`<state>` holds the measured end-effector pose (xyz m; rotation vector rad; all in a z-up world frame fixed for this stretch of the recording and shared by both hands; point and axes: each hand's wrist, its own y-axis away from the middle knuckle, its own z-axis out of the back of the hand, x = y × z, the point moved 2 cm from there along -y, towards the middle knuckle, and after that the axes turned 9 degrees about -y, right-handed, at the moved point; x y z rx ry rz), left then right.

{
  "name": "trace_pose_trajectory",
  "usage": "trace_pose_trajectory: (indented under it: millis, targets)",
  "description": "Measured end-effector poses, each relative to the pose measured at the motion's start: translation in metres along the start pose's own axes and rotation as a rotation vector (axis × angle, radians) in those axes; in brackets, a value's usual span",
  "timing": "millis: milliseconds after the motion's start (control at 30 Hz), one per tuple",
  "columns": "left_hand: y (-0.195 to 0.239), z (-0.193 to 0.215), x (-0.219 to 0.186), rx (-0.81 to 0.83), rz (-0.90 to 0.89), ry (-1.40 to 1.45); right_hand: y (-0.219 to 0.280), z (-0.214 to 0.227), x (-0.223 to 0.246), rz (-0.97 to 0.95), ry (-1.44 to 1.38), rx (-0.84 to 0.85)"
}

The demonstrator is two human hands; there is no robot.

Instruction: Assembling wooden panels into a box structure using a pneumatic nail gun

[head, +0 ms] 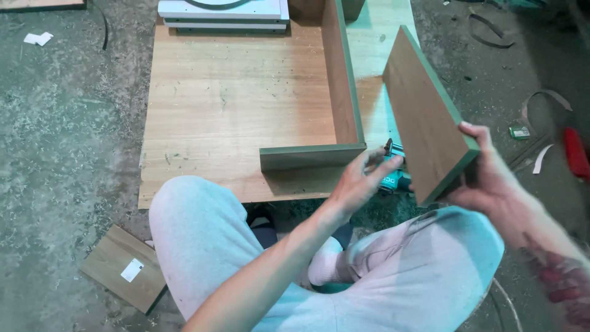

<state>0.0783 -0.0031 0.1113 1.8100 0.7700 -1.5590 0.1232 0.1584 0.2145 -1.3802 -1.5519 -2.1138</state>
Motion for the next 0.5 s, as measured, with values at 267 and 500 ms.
trace_pose_trajectory:
  millis: [267,500]
  targets:
    - [-0.05,-0.01,-0.045,0.144,0.25,-0.594,-0.016,-0.046,-0.123,0.072,-0.918,0.01]
    - [-0.075,-0.027,0.012,0.118,0.269,-0.884,-0.048,-0.034,-0.214,0.377,-0.704,-0.149]
